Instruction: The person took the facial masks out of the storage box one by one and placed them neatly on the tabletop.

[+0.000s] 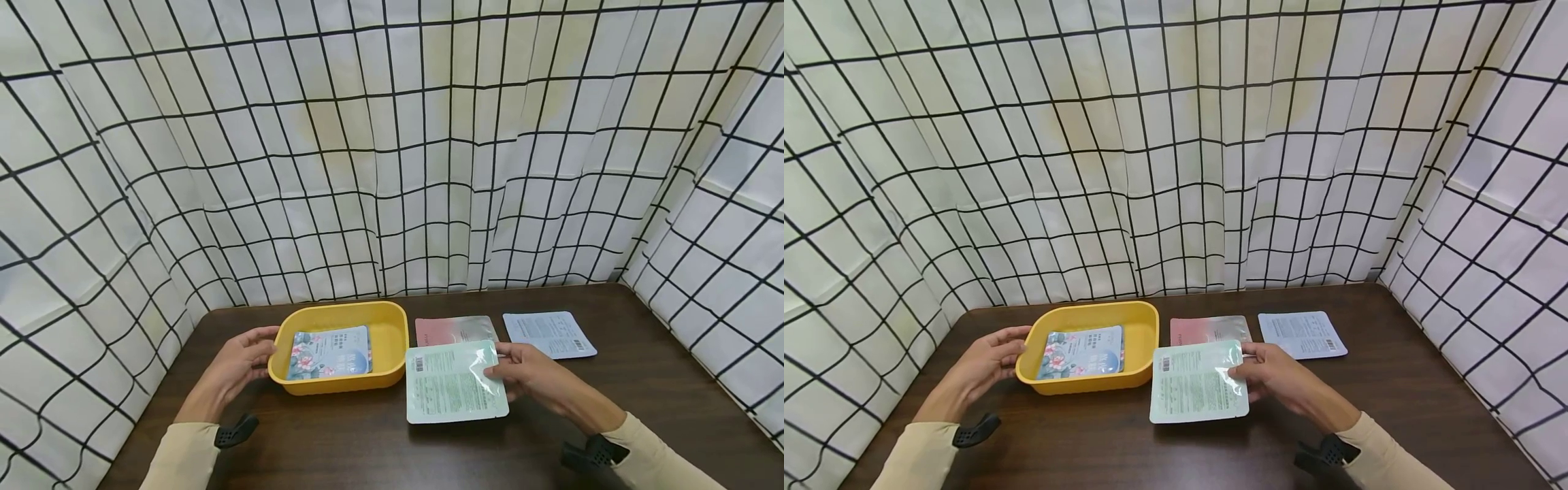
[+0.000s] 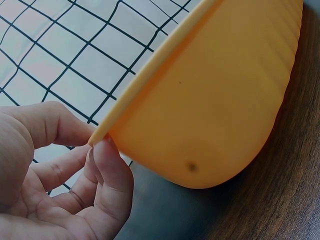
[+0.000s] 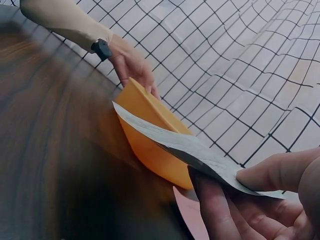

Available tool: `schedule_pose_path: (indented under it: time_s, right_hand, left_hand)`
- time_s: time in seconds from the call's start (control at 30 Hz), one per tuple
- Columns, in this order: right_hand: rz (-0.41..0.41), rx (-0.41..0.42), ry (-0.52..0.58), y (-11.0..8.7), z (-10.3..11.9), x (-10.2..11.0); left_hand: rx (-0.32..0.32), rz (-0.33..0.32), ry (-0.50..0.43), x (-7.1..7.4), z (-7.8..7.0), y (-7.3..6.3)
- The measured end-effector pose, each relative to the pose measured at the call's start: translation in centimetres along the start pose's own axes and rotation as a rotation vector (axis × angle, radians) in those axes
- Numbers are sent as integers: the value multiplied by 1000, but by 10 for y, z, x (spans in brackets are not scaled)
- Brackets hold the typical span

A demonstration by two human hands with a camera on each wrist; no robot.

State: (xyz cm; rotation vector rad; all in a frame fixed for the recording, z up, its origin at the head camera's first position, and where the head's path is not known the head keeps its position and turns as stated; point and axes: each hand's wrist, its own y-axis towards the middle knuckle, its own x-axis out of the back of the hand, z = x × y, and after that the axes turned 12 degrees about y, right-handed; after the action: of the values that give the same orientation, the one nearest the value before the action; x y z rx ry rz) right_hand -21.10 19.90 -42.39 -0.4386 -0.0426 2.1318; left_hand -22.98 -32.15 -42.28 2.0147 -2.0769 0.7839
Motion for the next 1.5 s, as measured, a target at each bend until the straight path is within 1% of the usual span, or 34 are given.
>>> schedule_pose_path:
  time_s: [0.3,0.53,0.87,1.07,1.2,1.37,1.5]
  right_hand:
    - [25,2,-13,-9,-8,8]
    - [26,-11,-57,-15,-12,18]
    - [-27,-63,-101,-17,-16,24]
    - [-39,-94,-164,-17,-14,24]
    - [-52,-102,-195,-17,-13,24]
    - [-91,-103,-209,-18,-14,28]
    - [-97,-101,-219,-18,-13,31]
  left_hand:
    - [7,0,-13,0,-1,1]
    - [10,-6,-10,-1,-2,0]
    - [5,-5,-10,-1,-1,1]
    - [6,-9,0,-1,0,0]
    - [3,-7,4,0,1,0]
    - [4,-6,2,0,1,1]
    - [5,-7,4,-1,1,1]
